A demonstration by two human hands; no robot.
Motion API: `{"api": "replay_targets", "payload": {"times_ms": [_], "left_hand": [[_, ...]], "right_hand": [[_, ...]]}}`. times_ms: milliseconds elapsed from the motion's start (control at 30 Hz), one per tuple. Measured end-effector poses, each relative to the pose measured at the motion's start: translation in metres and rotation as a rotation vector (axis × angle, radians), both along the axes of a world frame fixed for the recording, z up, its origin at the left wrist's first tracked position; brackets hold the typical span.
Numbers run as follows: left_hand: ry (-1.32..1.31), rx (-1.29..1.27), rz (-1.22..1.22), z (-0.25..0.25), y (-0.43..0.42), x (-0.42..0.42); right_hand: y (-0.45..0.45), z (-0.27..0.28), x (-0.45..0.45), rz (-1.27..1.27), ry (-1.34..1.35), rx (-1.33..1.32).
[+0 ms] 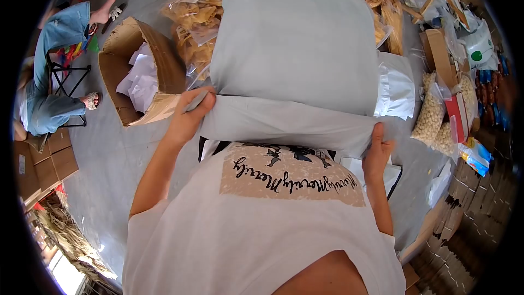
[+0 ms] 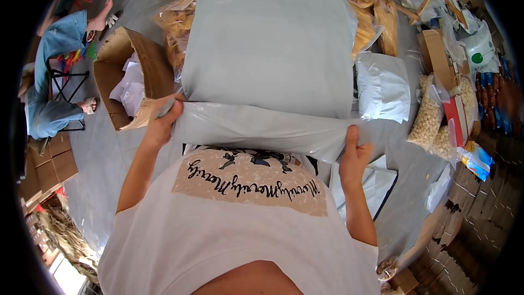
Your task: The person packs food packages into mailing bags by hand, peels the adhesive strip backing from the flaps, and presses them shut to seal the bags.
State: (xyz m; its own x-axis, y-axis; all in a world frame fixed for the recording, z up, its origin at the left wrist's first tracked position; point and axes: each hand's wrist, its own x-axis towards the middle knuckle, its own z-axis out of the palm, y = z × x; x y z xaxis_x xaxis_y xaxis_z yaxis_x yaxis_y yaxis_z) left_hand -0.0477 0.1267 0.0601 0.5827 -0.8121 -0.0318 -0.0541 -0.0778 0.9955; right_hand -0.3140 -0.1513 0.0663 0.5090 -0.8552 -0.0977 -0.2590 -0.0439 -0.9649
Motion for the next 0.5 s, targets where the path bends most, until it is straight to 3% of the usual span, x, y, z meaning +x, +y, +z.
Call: {"api": "replay_targets", "payload": {"times_ms": [133, 167, 233, 333, 400, 500], "left_hand": [[0.205, 0.297, 0.308, -0.025, 0.002, -0.006], [0.207, 0.3, 0.309, -0.022, 0.005, -0.003], [0.026, 0.161, 0.035, -0.009, 0.014, 0.006], [0.027, 0.304, 0.106, 0.001, -0.005, 0.007], [0.07, 0.234, 0.175, -0.021, -0.01, 0.007], [0.067, 0.147, 0.08, -0.019, -0.012, 0.007]], "right_hand": [[0.012, -0.007, 0.009, 0.006, 0.065, 0.193], [0.003, -0.017, 0.0, 0.033, 0.081, 0.227], [0.001, -0.014, 0.0, 0.032, 0.098, 0.237], [-0.012, -0.022, -0.005, 0.085, 0.139, 0.26], [-0.016, -0.022, -0.001, 0.138, 0.164, 0.274], [-0.017, -0.009, 0.005, 0.116, 0.194, 0.41]]}}
